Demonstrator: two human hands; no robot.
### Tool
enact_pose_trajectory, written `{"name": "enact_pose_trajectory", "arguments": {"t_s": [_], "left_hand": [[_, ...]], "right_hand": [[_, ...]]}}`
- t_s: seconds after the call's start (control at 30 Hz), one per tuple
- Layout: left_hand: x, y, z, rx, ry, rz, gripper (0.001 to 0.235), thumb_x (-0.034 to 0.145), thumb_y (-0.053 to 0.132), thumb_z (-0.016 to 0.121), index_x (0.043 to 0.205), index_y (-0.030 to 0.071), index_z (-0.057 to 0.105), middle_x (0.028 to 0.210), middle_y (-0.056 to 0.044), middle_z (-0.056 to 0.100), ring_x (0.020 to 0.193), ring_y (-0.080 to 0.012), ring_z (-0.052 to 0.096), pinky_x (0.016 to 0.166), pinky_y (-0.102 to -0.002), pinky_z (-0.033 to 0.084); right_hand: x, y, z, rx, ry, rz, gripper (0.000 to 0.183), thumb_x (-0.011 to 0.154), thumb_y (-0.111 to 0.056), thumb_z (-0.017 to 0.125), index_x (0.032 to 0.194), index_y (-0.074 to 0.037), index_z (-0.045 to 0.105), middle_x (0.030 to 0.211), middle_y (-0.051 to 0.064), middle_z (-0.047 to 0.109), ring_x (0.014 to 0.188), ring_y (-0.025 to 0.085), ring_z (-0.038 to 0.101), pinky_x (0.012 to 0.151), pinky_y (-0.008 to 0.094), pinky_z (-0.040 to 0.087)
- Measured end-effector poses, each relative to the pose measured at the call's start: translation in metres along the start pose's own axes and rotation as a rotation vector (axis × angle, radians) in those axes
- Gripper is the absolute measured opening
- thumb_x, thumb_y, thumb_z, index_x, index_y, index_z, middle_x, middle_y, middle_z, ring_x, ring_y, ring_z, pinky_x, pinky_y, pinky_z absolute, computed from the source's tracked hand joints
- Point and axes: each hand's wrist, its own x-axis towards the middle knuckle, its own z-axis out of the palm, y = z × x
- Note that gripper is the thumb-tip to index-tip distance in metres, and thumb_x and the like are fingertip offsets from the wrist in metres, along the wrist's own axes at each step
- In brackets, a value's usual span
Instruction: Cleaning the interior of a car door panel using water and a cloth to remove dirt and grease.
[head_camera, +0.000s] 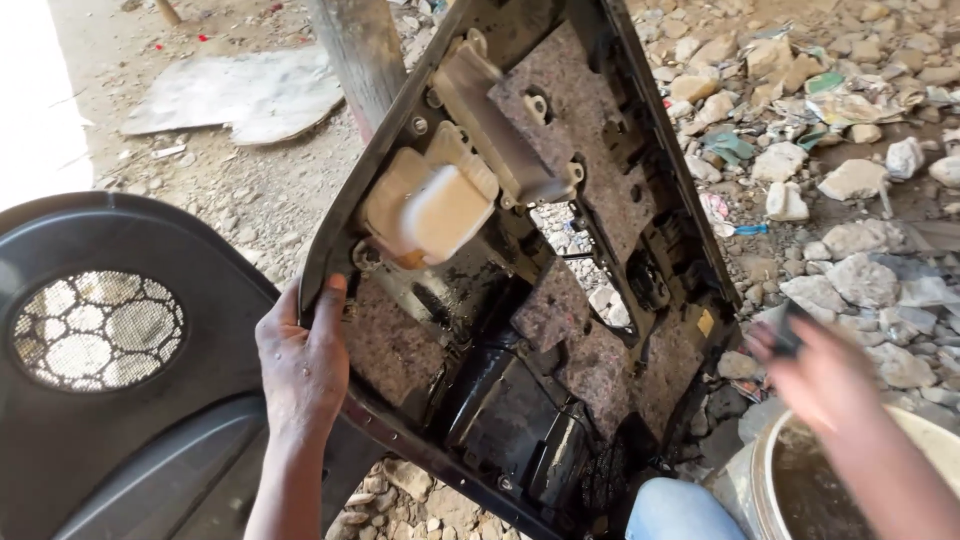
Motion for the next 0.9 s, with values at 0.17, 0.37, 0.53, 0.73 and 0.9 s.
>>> {"name": "enact_pose_trajectory", "arguments": {"t_s": [0.17,0.37,0.53,0.73,0.9], "left_hand": [[0.007,-0.009,0.001,0.102,0.060,0.083,0.041,0.109,0.041,0.067,0.129,0.010,0.085,0.098,-0.002,0.080,0.092,-0.0159,0.067,0.084,-0.038,0.052],[0.001,0.007,0.000,0.164,0.052,-0.008,0.039,0.112,0.040,0.065,0.130,0.011,0.085,0.089,-0.007,0.071,0.084,-0.0203,0.059,0.074,-0.043,0.046],[-0.001,0.007,0.001,0.128,0.042,0.011,0.039,0.110,0.041,0.064,0.127,0.013,0.085,0.086,-0.001,0.068,0.082,-0.0157,0.055,0.074,-0.038,0.044],[0.002,0.003,0.000,0.128,0.039,0.030,0.041,0.111,0.044,0.064,0.131,0.014,0.085,0.078,0.000,0.057,0.072,-0.0149,0.046,0.066,-0.038,0.039],[0.003,0.005,0.004,0.148,0.050,0.036,0.035,0.113,0.041,0.065,0.126,0.015,0.085,0.073,0.002,0.046,0.068,-0.0144,0.039,0.061,-0.038,0.034]], "right_hand": [[-0.054,-0.172,0.161,0.573,-0.013,-0.494,0.016,0.109,-0.004,0.062,0.110,-0.008,0.077,0.083,0.003,0.069,0.063,0.013,0.058,0.051,0.028,0.044],[-0.096,-0.146,0.304,0.096,-0.310,-0.910,0.099,0.108,-0.030,0.054,0.178,-0.004,-0.010,0.188,0.019,-0.023,0.173,0.036,-0.025,0.140,0.052,-0.006],[-0.075,-0.160,0.278,-0.154,-0.310,-0.842,0.093,0.116,-0.034,0.044,0.175,-0.003,-0.021,0.187,0.019,-0.026,0.173,0.034,-0.022,0.144,0.053,-0.009],[-0.076,-0.166,0.256,-0.051,-0.413,-0.823,0.084,0.111,-0.016,0.043,0.177,-0.002,-0.006,0.187,0.021,-0.022,0.174,0.036,-0.022,0.140,0.054,-0.012],[-0.092,-0.164,0.264,-0.198,-0.386,-0.796,0.109,0.106,-0.023,0.062,0.176,-0.002,-0.019,0.186,0.021,-0.028,0.174,0.037,-0.025,0.141,0.052,-0.010]]}}
